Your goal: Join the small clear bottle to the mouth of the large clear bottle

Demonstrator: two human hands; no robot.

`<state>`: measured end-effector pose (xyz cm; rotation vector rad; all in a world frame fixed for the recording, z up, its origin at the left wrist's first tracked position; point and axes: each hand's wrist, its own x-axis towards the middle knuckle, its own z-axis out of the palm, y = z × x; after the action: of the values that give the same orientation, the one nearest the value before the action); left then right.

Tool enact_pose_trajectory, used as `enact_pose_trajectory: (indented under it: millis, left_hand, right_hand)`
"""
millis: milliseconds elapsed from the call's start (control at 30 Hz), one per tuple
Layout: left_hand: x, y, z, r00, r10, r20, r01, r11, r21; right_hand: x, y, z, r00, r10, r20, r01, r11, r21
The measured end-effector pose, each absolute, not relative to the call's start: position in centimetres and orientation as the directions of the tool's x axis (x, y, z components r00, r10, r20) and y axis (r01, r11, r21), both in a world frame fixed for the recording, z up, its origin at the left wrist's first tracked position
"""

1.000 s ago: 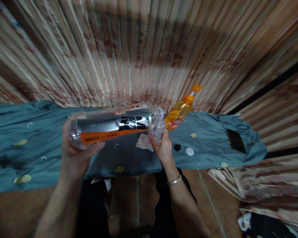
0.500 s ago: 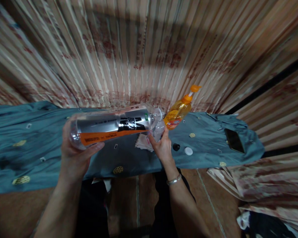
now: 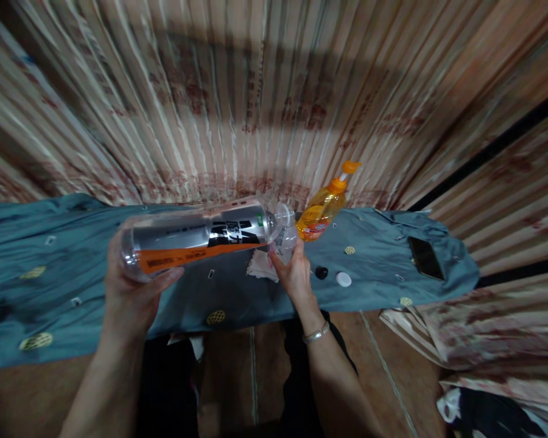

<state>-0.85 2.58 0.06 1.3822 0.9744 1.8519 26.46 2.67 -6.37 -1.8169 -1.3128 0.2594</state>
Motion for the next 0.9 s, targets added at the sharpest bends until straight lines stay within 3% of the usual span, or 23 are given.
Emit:
enact_pose_trajectory:
  millis: [900]
  left_hand:
    - [-1.28,2.33,0.62,-0.288,0.862,0.417,-0.135,-0.467,0.874]
  right_hand:
    - [26.07,2.51,-6.66,0.455,0.837,0.303,0.669,-0.097,-0.737]
